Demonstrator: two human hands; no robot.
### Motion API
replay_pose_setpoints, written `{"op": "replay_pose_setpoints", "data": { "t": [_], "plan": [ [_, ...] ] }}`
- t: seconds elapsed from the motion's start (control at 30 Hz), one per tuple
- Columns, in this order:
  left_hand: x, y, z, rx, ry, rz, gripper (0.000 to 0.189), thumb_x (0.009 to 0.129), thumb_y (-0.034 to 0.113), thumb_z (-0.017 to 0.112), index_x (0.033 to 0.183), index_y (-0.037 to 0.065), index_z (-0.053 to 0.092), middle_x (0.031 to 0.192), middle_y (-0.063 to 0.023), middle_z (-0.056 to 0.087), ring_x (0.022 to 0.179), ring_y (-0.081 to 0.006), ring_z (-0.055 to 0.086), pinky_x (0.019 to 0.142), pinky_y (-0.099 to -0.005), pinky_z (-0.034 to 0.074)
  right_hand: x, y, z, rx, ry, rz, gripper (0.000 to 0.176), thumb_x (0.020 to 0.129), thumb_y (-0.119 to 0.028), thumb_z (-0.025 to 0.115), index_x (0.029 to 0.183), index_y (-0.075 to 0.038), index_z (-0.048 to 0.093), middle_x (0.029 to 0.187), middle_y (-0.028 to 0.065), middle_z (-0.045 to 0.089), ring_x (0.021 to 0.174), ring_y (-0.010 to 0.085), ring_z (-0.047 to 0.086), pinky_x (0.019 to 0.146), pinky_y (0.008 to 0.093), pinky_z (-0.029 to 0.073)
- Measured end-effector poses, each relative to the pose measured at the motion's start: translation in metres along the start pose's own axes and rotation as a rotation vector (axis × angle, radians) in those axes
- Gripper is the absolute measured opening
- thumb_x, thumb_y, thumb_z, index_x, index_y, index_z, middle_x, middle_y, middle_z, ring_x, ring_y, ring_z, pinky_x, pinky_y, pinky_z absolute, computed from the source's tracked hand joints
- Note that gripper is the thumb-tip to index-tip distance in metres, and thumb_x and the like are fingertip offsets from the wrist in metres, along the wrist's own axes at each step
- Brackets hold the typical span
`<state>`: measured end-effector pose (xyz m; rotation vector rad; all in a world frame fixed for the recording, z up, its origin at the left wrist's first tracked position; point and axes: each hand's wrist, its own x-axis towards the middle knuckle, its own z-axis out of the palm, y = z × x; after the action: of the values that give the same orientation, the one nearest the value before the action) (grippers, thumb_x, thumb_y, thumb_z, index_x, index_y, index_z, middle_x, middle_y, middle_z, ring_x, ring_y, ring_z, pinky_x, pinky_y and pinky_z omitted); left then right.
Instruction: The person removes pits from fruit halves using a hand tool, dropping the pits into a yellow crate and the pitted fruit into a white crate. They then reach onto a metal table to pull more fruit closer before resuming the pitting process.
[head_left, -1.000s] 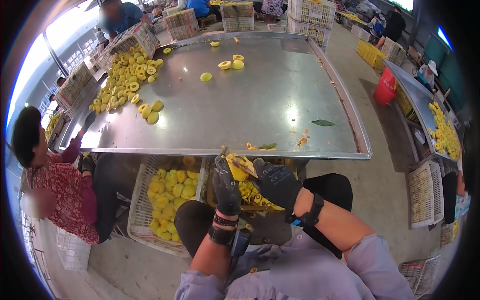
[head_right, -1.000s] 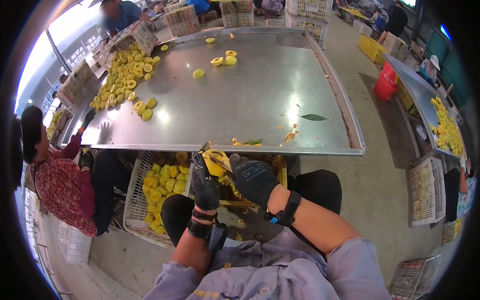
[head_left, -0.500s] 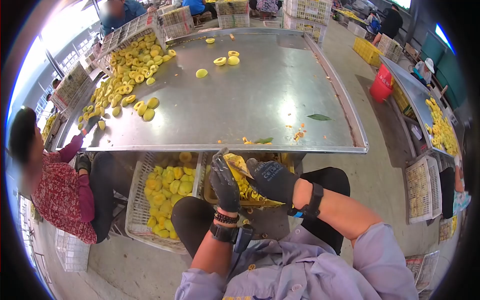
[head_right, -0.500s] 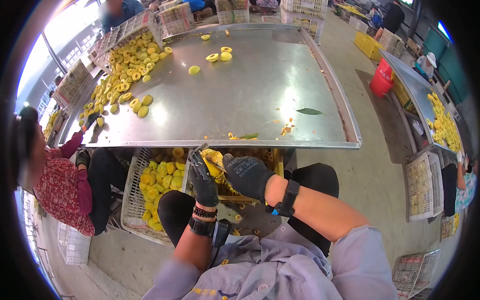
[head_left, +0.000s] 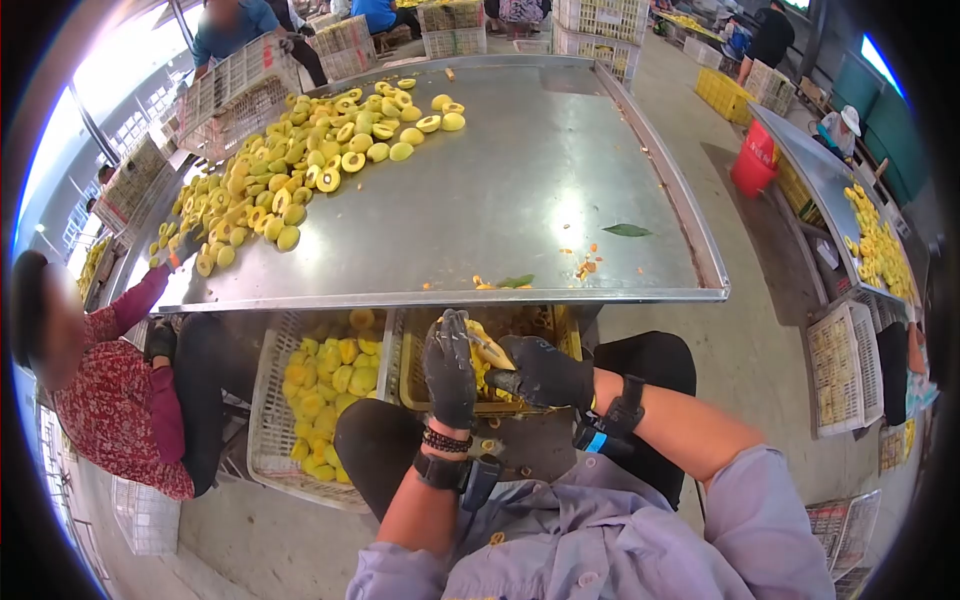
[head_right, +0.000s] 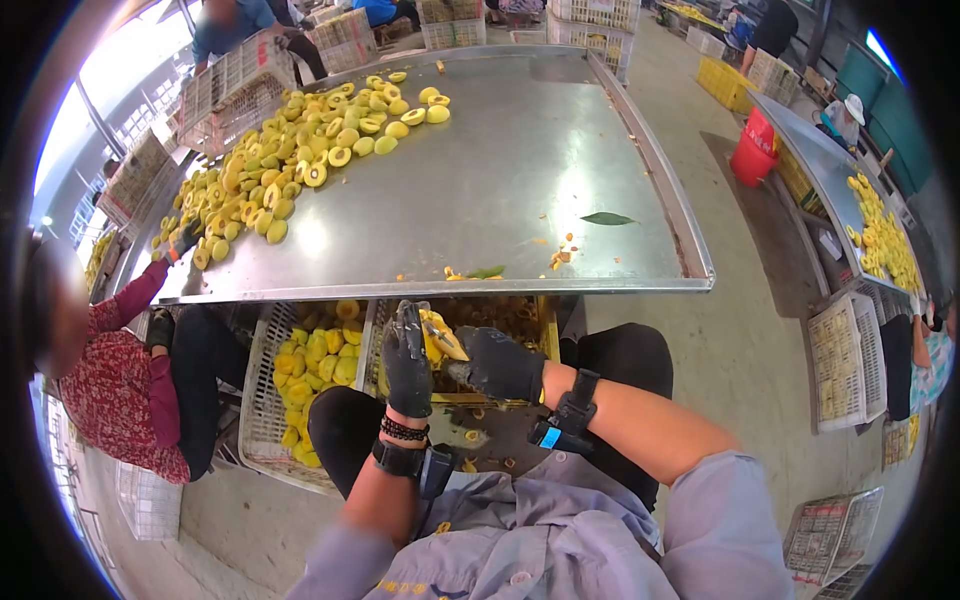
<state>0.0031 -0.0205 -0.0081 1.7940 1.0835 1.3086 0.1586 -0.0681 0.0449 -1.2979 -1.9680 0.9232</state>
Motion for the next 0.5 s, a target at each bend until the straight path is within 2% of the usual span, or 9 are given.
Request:
{"op": "replay_pose_setpoints", "data": {
  "t": [0.1,0.2,0.3,0.4,0.5],
  "plan": [
    [0.001,0.003,0.001,0.001,0.038,-0.047,0.032,0.092,0.009,0.044,0.119,-0.007,0.050,0.115,-0.0191,0.057,0.101,-0.0280,0.056,0.088,-0.0349,0.045,-0.001,-0.006,-0.007,-0.232,-0.043,0.113,0.030,0.083,-0.023,0.060,0.095,0.002,0.049,0.080,0.0251,0.058,0.075,0.0416,0.056,0.064,0.0438,0.043],
    [0.007,0.017,0.002,-0.078,0.034,-0.071,0.031,0.091,0.008,0.047,0.116,-0.008,0.052,0.110,-0.0184,0.059,0.096,-0.0278,0.057,0.085,-0.0346,0.046,-0.003,-0.008,-0.001,-0.250,0.061,0.058,0.028,0.082,-0.021,0.061,0.093,0.003,0.051,0.078,0.0243,0.058,0.072,0.0409,0.056,0.063,0.0434,0.043],
    [0.010,0.008,0.001,-0.239,0.015,-0.165,0.030,0.090,0.008,0.048,0.114,-0.008,0.053,0.107,-0.0180,0.060,0.094,-0.0282,0.058,0.084,-0.0342,0.046,0.001,-0.006,-0.006,-0.023,-0.047,0.081,0.028,0.080,-0.020,0.061,0.093,0.003,0.053,0.079,0.0237,0.059,0.073,0.0413,0.056,0.064,0.0438,0.043],
    [0.010,-0.013,0.002,-0.299,-0.046,-0.205,0.030,0.089,0.006,0.048,0.116,-0.008,0.052,0.106,-0.0183,0.060,0.095,-0.0271,0.058,0.084,-0.0344,0.046,0.002,-0.009,-0.015,0.098,-0.133,0.091,0.029,0.076,-0.020,0.063,0.092,0.003,0.053,0.086,0.0251,0.060,0.085,0.0418,0.056,0.069,0.0445,0.044],
    [0.005,-0.029,0.006,0.017,-0.039,0.055,0.032,0.091,0.007,0.047,0.119,-0.008,0.051,0.108,-0.0182,0.059,0.096,-0.0249,0.058,0.084,-0.0332,0.046,0.001,0.001,-0.012,-0.144,-0.112,0.044,0.028,0.077,-0.019,0.062,0.092,0.003,0.054,0.086,0.0242,0.060,0.082,0.0413,0.057,0.068,0.0434,0.044]
  ]
}}
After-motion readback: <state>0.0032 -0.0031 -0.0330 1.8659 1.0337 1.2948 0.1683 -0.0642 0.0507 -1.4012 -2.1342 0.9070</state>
